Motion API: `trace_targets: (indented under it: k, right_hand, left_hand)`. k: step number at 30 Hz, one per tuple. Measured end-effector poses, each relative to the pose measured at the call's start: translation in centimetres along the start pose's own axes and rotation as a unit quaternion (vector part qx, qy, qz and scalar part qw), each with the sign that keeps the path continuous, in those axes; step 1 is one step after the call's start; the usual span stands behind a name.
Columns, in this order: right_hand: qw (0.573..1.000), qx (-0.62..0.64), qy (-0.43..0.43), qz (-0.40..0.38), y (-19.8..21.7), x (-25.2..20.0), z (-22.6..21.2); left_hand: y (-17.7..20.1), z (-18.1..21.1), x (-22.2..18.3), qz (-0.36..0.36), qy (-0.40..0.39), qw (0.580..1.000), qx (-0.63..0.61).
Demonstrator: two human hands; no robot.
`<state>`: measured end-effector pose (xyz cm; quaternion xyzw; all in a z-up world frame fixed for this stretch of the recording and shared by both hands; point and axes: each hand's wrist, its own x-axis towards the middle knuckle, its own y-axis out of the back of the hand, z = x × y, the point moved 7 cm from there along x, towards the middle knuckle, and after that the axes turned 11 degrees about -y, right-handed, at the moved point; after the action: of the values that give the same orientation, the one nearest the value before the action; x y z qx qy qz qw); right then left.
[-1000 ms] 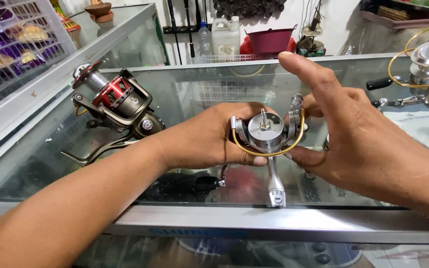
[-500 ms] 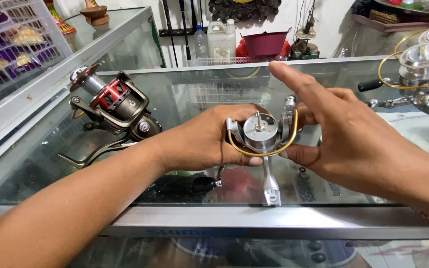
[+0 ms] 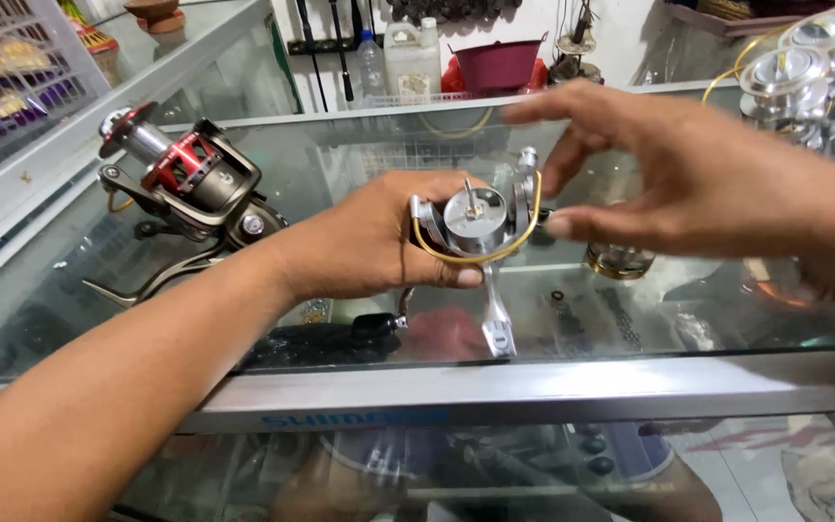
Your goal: Reassembling a spinning fishing reel by installing the rotor, spool, and handle onto the reel body.
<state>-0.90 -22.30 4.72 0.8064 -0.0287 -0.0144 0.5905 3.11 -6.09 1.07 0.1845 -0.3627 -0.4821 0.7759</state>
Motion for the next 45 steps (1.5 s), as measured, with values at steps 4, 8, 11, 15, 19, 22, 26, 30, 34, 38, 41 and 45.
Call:
trace_targets:
  k: [4, 8, 11, 15, 19, 22, 26, 30, 34, 38, 41, 45]
  right_hand:
    - [0.990, -0.077, 0.114, 0.027, 0.3, 1.9, 3.3]
    - [0.983, -0.160, 0.066, -0.058, -1.0, 2.7, 4.2]
    - [0.986, -0.159, 0.039, -0.039, -1.1, 3.2, 4.2]
    - [0.985, -0.161, 0.057, 0.011, -1.0, 3.5, 3.9]
    - [0.978, -0.138, 0.139, 0.065, -0.6, 1.7, 2.5]
    - [0.963, -0.075, 0.252, 0.062, -1.3, -0.2, 0.9]
    - [0.970, -0.120, 0.184, -0.104, -3.9, -0.1, 1.7]
    - [0.969, -0.123, 0.173, -0.128, -4.1, -0.4, 1.8]
    - [0.977, -0.143, 0.090, -0.133, -3.7, -1.2, 0.9]
    - [0.975, -0.140, 0.119, -0.122, -3.8, -1.6, 0.6]
    - [0.976, -0.153, 0.104, -0.115, -4.0, -1.6, 0.7]
    - [0.974, -0.163, 0.118, -0.106, -4.0, -1.7, 0.7]
  left_hand:
    - [0.5, -0.4, -0.2, 0.006, -0.010, 0.999, 0.038]
    - [1.3, -1.1, -0.3, 0.021, 0.005, 0.998, 0.067]
    - [1.6, -1.8, -0.2, 0.046, 0.028, 0.996, 0.065]
    - [2.1, -2.4, -0.4, 0.085, 0.071, 0.991, 0.069]
    - [2.2, -2.4, -0.6, 0.087, 0.074, 0.991, 0.067]
    - [2.1, -2.4, -0.5, 0.083, 0.070, 0.991, 0.075]
    - [2.3, -1.7, -0.3, 0.085, 0.084, 0.985, 0.121]
    - [2.2, -1.9, -0.1, 0.083, 0.074, 0.985, 0.132]
    - [2.2, -2.1, -0.3, 0.101, 0.159, 0.979, 0.076]
    - [1.5, -0.8, -0.6, 0.073, 0.226, 0.968, 0.080]
    - [0.9, 1.7, -1.4, 0.052, 0.316, 0.937, 0.137]
    - [1.1, 4.4, -2.8, 0.030, 0.367, 0.883, 0.292]
